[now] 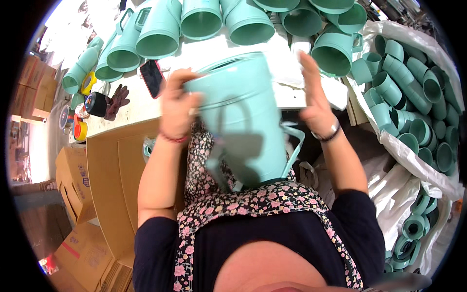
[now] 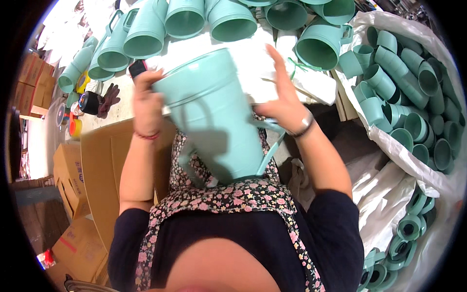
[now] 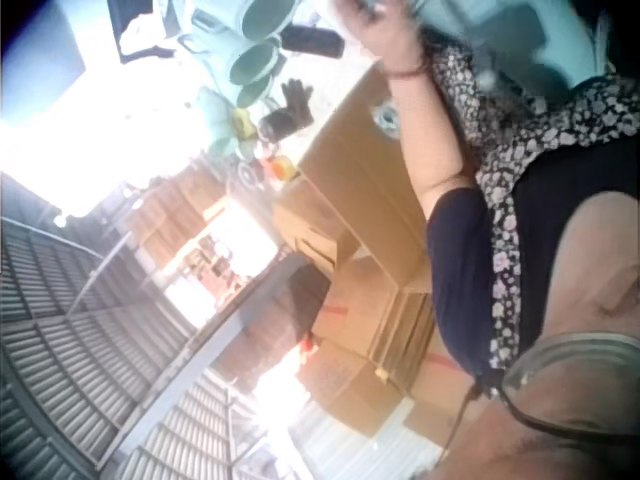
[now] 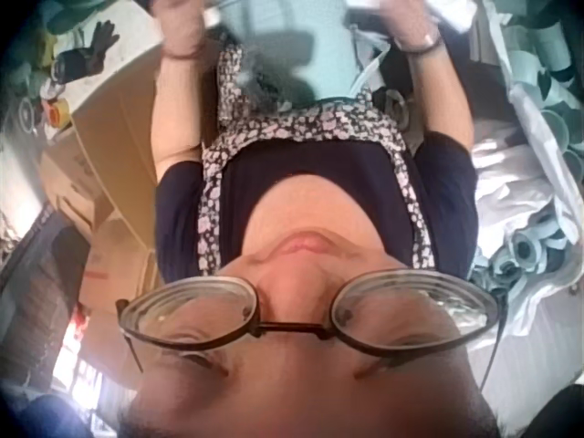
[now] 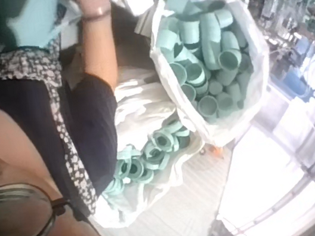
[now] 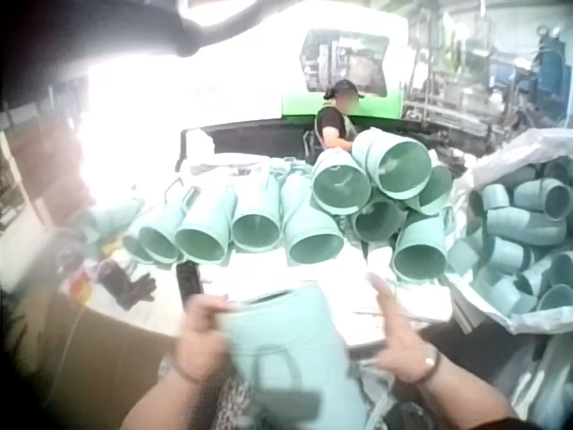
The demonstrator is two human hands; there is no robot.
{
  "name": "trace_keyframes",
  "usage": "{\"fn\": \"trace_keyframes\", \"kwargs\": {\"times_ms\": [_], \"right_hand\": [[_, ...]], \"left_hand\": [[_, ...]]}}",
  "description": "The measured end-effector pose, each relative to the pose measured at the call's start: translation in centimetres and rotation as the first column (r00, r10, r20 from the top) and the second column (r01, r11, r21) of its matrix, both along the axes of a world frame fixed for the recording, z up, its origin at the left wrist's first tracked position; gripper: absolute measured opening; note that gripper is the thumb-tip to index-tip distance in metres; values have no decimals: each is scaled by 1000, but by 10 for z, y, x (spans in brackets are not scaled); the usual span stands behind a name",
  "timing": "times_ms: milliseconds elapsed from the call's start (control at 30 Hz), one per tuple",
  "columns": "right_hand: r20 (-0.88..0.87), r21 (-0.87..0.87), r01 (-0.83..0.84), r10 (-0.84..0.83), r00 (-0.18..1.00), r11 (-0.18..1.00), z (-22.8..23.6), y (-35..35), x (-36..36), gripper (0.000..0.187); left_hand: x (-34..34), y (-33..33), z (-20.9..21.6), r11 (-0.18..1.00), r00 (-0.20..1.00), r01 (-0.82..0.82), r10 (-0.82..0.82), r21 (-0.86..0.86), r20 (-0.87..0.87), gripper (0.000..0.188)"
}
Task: The person puts plastic pitchers into plastic bags and then packs the bagged pitchers into cardboard boxes.
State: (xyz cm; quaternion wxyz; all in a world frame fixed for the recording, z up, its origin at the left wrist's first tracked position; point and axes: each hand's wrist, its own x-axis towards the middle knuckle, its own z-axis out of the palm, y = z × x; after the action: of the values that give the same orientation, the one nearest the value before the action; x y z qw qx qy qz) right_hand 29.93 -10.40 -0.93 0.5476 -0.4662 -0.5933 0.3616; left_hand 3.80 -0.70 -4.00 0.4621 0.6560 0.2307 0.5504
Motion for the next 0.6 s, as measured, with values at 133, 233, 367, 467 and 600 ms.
{"fn": "trace_keyframes", "kwargs": {"times_ms": [133,233,367,467,600], "right_hand": [[-97,-591,136,-238,967,795,-91,-39,18,60],[-71,-96,-6,-1,997,995,-129,-3,-60,51],[-3,-15,-239,239,971,971,-92,103,-89,31],[649,482,-98,-280,707,871,-165,179,-86,15],[-508,-331,41,-215,834,943,-202,201,-97,29]], "left_hand": [[-74,9,-48,830,827,-186,421,-526,372,24],[-70,8,-49,706,758,-255,570,-660,317,30],[-94,-11,23,637,746,-133,568,-759,347,41],[-137,-15,15,907,891,-266,361,-328,275,30],[-53,-28,-21,840,841,-535,520,-85,-149,13]]}}
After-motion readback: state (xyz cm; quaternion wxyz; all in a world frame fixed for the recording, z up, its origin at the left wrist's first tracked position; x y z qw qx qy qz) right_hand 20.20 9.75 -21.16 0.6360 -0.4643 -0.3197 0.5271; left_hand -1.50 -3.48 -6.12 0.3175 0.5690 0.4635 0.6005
